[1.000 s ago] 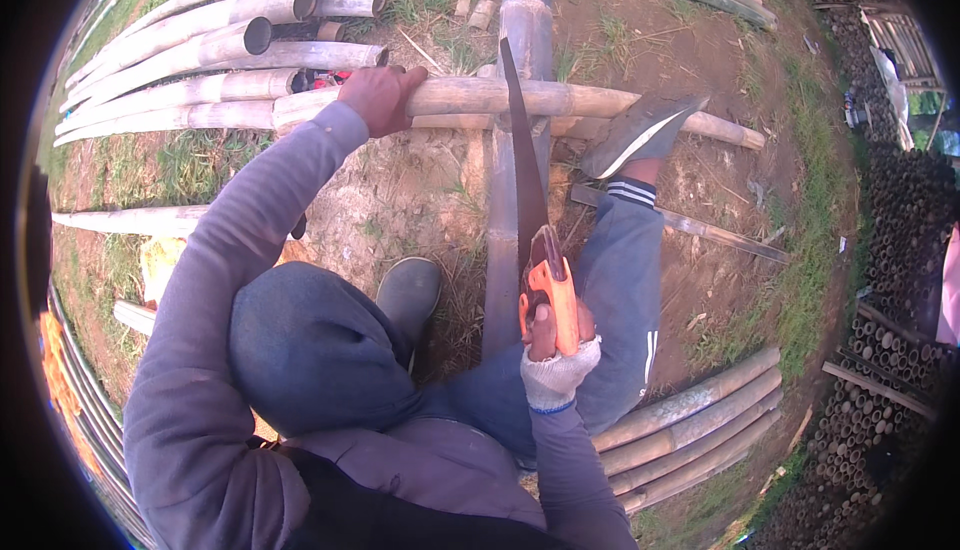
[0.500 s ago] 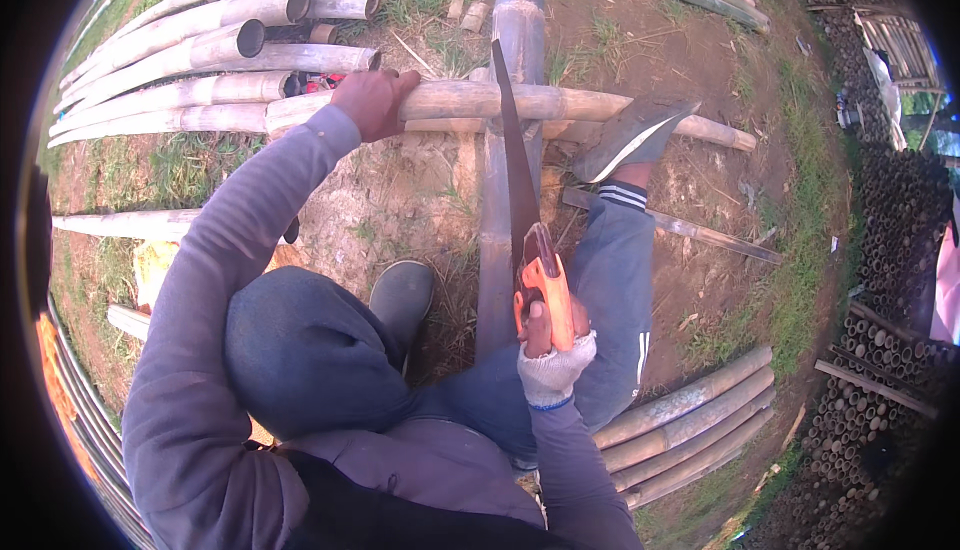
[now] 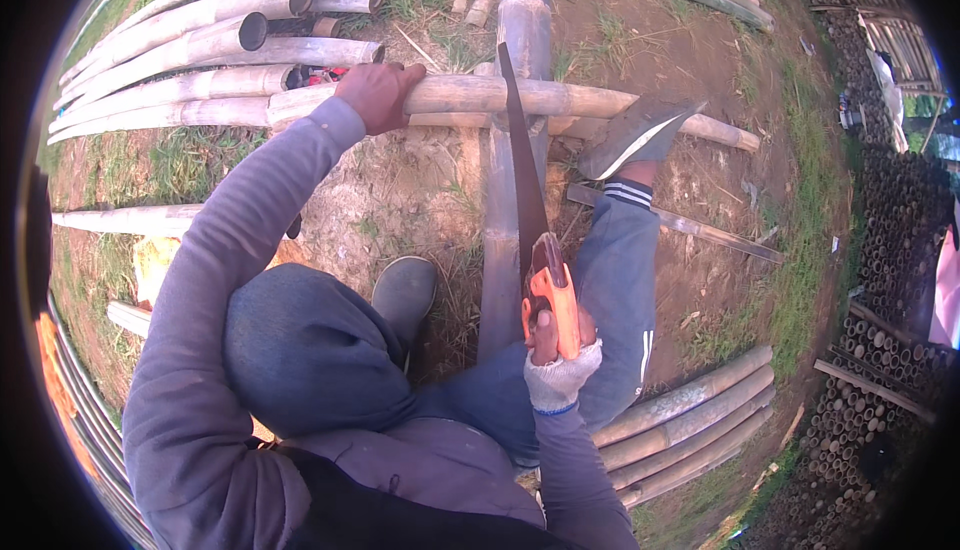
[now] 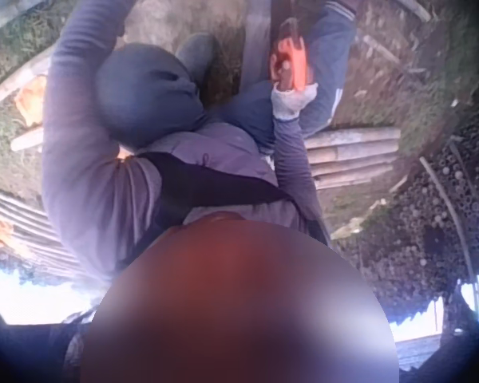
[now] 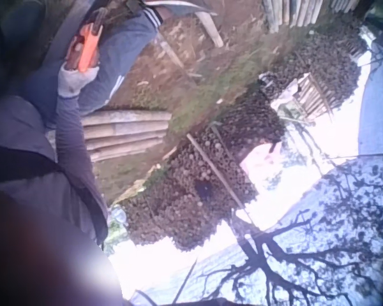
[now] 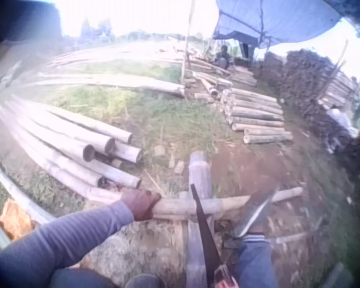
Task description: The person sits on the ground and uses a hand saw to cut bamboo poles into shorter sections. They repeatedly position a pole on a support, saw through it, and then move the cut piece aside before repeating the process with another pole.
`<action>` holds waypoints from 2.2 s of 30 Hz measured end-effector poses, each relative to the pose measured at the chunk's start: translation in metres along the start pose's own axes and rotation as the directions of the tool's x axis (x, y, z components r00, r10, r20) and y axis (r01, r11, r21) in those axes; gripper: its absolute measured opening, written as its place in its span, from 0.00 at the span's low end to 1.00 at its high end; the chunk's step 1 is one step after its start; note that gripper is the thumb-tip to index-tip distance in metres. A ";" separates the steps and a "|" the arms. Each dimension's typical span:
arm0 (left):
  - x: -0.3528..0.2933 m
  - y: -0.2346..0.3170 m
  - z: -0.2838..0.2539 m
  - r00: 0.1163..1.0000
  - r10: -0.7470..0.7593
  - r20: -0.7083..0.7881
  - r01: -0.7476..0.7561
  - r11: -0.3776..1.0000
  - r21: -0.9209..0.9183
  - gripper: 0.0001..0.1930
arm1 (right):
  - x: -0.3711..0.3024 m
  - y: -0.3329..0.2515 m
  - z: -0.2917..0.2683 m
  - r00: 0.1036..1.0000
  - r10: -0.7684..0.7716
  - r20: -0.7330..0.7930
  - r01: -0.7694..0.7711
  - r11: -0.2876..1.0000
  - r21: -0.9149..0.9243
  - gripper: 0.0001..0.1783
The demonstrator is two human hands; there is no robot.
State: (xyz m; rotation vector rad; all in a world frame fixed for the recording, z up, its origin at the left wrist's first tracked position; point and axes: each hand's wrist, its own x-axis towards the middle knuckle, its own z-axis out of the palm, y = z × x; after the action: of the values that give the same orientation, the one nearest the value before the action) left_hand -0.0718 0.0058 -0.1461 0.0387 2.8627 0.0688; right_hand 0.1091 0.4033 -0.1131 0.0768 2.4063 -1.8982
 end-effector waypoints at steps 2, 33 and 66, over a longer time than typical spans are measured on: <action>0.003 0.005 0.002 0.999 0.031 -0.029 -0.031 0.999 0.007 0.25 | 0.066 0.017 0.038 0.980 -0.171 -0.104 0.172 0.985 0.001 0.15; 0.007 0.014 -0.003 0.999 0.037 -0.005 -0.037 0.999 -0.009 0.27 | 0.138 0.012 0.070 0.927 -0.372 -0.042 0.343 0.889 -0.303 0.13; -0.002 0.012 -0.005 1.000 0.013 0.003 -0.013 1.000 -0.006 0.29 | 0.141 0.001 0.083 0.970 -0.240 -0.028 0.228 0.948 -0.220 0.16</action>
State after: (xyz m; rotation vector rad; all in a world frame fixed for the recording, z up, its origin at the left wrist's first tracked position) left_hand -0.0711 0.0172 -0.1399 0.0556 2.8595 0.0792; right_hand -0.0293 0.3221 -0.1461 -0.1807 2.7505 -1.7237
